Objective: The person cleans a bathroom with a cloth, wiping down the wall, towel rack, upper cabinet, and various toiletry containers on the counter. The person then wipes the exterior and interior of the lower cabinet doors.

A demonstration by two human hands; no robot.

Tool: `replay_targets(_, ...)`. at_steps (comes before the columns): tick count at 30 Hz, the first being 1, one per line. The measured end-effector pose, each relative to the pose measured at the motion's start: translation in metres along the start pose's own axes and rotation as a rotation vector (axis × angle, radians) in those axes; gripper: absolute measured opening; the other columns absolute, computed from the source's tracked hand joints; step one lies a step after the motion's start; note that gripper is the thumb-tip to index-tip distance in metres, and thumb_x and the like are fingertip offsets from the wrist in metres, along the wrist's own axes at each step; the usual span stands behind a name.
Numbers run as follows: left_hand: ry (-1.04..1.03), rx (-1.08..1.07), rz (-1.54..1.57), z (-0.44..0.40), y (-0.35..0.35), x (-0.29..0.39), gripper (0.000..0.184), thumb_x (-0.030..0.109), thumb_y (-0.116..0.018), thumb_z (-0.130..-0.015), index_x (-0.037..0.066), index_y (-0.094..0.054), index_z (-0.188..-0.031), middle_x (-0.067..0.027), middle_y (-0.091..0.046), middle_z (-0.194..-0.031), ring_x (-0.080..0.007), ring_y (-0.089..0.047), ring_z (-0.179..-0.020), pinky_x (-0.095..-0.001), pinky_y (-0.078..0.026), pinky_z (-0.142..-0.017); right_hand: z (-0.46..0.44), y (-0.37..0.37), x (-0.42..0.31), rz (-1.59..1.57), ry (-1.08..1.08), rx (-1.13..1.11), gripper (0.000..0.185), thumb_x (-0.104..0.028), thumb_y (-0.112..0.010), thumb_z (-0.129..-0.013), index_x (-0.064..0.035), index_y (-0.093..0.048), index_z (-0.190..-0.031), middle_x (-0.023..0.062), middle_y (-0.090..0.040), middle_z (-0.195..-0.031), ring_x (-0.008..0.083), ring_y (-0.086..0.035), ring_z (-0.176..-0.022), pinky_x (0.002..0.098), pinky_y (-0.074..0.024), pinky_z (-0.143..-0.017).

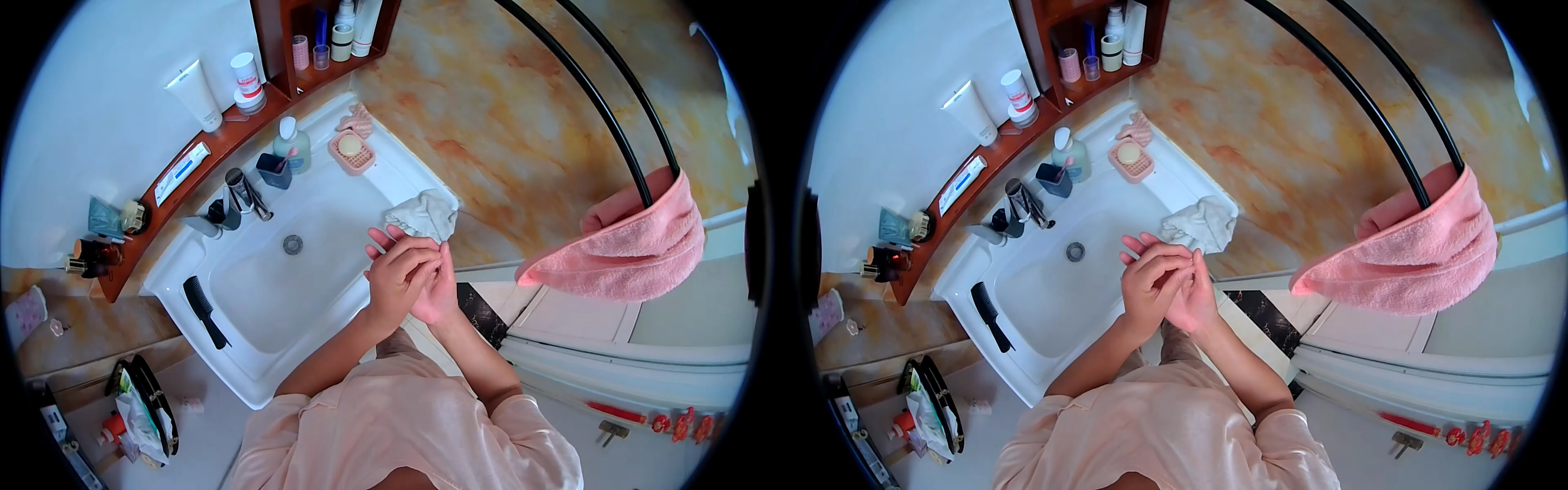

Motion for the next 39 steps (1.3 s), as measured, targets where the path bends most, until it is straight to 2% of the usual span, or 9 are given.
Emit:
replay_targets(6, -0.025, -0.036, 0.012, 0.002, 0.003, 0.013, 0.026, -0.003, -0.069, -0.077, 0.0, -0.067, -0.103, -0.0111, -0.067, -0.097, -0.0234, -0.066, -0.087, -0.0305, -0.051, -0.076, 0.009, -0.005, 0.003, -0.109, 0.007, 0.002, 0.072, -0.06, -0.038, -0.097, -0.0119, -0.03, -0.15, 0.0159, -0.024, -0.157, 0.0345, -0.029, -0.142, 0.0576, -0.0275, -0.112)
replay_targets(14, -0.049, -0.094, 0.033, 0.004, 0.007, 0.028, 0.023, -0.004, -0.069, -0.077, 0.0, -0.067, -0.1, -0.0111, -0.066, -0.095, -0.0237, -0.065, -0.086, -0.0308, -0.051, -0.075, 0.016, -0.015, 0.002, -0.022, 0.018, -0.062, 0.067, -0.05, -0.043, -0.097, -0.0104, -0.03, -0.149, 0.0166, -0.025, -0.157, 0.0361, -0.03, -0.142, 0.0595, -0.0281, -0.112)
replay_targets(18, -0.057, -0.132, 0.046, 0.004, 0.01, 0.035, 0.022, -0.004, -0.068, -0.077, 0.0, -0.066, -0.098, -0.0111, -0.066, -0.095, -0.0239, -0.065, -0.085, -0.031, -0.051, -0.074, 0.02, -0.025, -0.001, -0.01, 0.032, -0.04, 0.067, -0.046, -0.045, -0.096, -0.0078, -0.031, -0.148, 0.0194, -0.027, -0.156, 0.0386, -0.029, -0.142, 0.0564, -0.0276, -0.113)
replay_targets(21, -0.06, -0.161, 0.053, 0.002, 0.012, 0.039, 0.021, -0.004, -0.068, -0.077, 0.0, -0.066, -0.097, -0.0111, -0.066, -0.094, -0.024, -0.065, -0.085, -0.0311, -0.051, -0.074, 0.021, -0.033, -0.003, -0.029, 0.086, -0.117, 0.068, -0.044, -0.041, -0.095, 0.0005, -0.032, -0.146, 0.024, -0.025, -0.155, 0.0388, -0.026, -0.144, 0.0482, -0.0223, -0.118)
replay_targets(36, -0.075, -0.337, 0.078, -0.01, 0.013, 0.045, 0.015, -0.005, -0.067, -0.077, -0.001, -0.064, -0.092, -0.0111, -0.065, -0.092, -0.0246, -0.065, -0.083, -0.0318, -0.051, -0.072, 0.03, -0.033, -0.005, 0.029, 0.073, -0.038, 0.07, -0.043, -0.047, -0.093, -0.0019, -0.029, -0.147, 0.0216, -0.023, -0.157, 0.0366, -0.024, -0.145, 0.0474, -0.0214, -0.119)
replay_targets(39, -0.075, -0.367, 0.094, -0.008, 0.008, 0.033, 0.013, -0.006, -0.063, -0.08, 0.0, -0.058, -0.091, -0.0115, -0.063, -0.091, -0.0262, -0.063, -0.081, -0.0322, -0.05, -0.071, 0.03, -0.032, -0.005, -0.072, 0.076, -0.01, 0.061, -0.037, -0.047, -0.097, -0.0016, -0.034, -0.145, 0.0199, -0.032, -0.152, 0.0326, -0.033, -0.141, 0.0452, -0.0263, -0.117)
Point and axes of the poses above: each hand's wrist, its own z-axis away from the middle knuckle, its own y-axis out of the back of the hand, x = y × z, the point moved 5 cm from there along -z, towards the middle knuckle
